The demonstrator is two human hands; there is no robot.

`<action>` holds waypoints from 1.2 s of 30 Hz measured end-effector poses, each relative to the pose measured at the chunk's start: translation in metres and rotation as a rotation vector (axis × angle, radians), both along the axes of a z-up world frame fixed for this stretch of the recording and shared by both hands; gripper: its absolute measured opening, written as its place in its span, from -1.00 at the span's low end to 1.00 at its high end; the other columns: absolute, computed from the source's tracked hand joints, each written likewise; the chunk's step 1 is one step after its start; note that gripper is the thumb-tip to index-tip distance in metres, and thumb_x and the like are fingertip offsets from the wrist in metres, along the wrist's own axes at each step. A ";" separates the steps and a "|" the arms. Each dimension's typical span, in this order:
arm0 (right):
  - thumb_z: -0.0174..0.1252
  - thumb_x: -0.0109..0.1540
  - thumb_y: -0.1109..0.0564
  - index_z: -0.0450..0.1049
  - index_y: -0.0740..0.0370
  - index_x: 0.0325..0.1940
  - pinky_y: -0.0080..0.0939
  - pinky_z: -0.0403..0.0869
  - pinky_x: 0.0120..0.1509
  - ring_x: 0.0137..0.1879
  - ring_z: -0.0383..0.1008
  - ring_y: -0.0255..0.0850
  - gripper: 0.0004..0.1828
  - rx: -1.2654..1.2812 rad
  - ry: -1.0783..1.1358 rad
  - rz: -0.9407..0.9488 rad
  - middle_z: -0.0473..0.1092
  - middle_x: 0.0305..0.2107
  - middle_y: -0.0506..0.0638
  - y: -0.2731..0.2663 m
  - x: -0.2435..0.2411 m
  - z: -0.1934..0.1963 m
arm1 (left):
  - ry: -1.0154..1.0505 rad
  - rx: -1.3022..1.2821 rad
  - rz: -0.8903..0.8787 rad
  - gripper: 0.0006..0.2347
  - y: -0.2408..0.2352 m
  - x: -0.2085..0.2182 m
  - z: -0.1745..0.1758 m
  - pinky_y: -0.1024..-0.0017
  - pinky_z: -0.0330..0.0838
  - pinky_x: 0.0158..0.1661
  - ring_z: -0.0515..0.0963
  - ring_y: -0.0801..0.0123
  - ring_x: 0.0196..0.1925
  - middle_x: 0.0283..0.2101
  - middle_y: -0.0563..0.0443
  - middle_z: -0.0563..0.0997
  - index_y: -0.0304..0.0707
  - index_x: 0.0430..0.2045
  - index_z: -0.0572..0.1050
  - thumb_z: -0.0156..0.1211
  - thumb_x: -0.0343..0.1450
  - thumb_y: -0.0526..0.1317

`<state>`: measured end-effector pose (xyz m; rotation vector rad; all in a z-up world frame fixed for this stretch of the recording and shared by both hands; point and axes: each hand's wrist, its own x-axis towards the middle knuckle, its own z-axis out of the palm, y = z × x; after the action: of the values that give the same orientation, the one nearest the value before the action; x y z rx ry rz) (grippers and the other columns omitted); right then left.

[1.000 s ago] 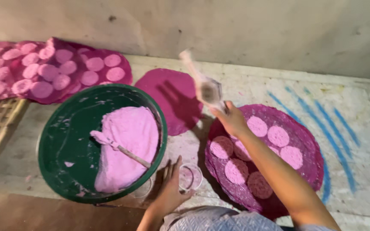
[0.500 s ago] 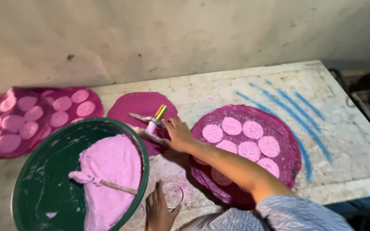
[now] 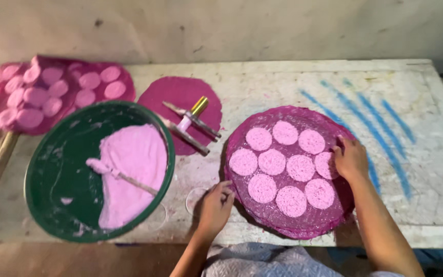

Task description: The person uses a circular mold to stamp pink paste onto purple sheets and cleans the mold in a bowl of pink liquid using a spatula.

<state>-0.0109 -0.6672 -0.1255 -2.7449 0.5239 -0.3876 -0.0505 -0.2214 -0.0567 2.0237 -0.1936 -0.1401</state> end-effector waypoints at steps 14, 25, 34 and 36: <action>0.28 0.27 0.09 0.59 0.02 -0.03 0.11 0.49 0.03 0.01 0.52 0.14 -0.81 -0.065 -0.057 -0.094 0.51 -0.10 0.12 0.016 -0.009 0.032 | 0.030 0.189 0.060 -0.77 -0.023 0.015 -0.009 0.22 0.50 -0.28 0.63 0.14 -0.30 -0.27 -0.07 0.62 -0.15 -0.17 0.54 0.34 0.34 -0.17; 0.20 0.22 0.14 0.54 0.06 -0.21 0.11 0.50 -0.10 -0.08 0.53 0.15 -0.92 -0.119 -0.256 0.058 0.50 -0.21 0.13 0.031 -0.002 0.047 | -0.057 0.225 0.084 -0.69 -0.035 0.012 0.004 0.16 0.52 -0.28 0.65 0.04 -0.27 -0.28 -0.08 0.65 -0.11 -0.09 0.47 0.33 0.32 -0.17; 0.09 0.31 0.11 0.43 0.14 -0.13 0.18 0.46 -0.05 -0.08 0.50 0.23 -0.90 0.078 -0.190 0.252 0.49 -0.22 0.21 -0.005 0.017 0.027 | -0.080 0.150 0.336 -0.62 -0.066 0.002 -0.028 0.22 0.53 -0.31 0.67 0.10 -0.37 -0.40 -0.09 0.66 -0.20 0.00 0.45 0.31 0.29 -0.26; 0.06 0.30 0.13 0.40 0.15 -0.06 0.19 0.44 -0.06 -0.09 0.50 0.26 -0.86 0.188 -0.171 0.336 0.49 -0.24 0.24 -0.007 0.024 0.027 | -0.195 0.031 0.384 -0.62 -0.068 0.006 -0.025 0.35 0.52 -0.33 0.63 0.24 -0.34 -0.29 -0.09 0.65 -0.26 0.01 0.47 0.29 0.28 -0.32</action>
<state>0.0129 -0.6738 -0.0984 -2.5249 0.0482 -0.4565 -0.0448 -0.2893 -0.0817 2.0656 0.0784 0.2981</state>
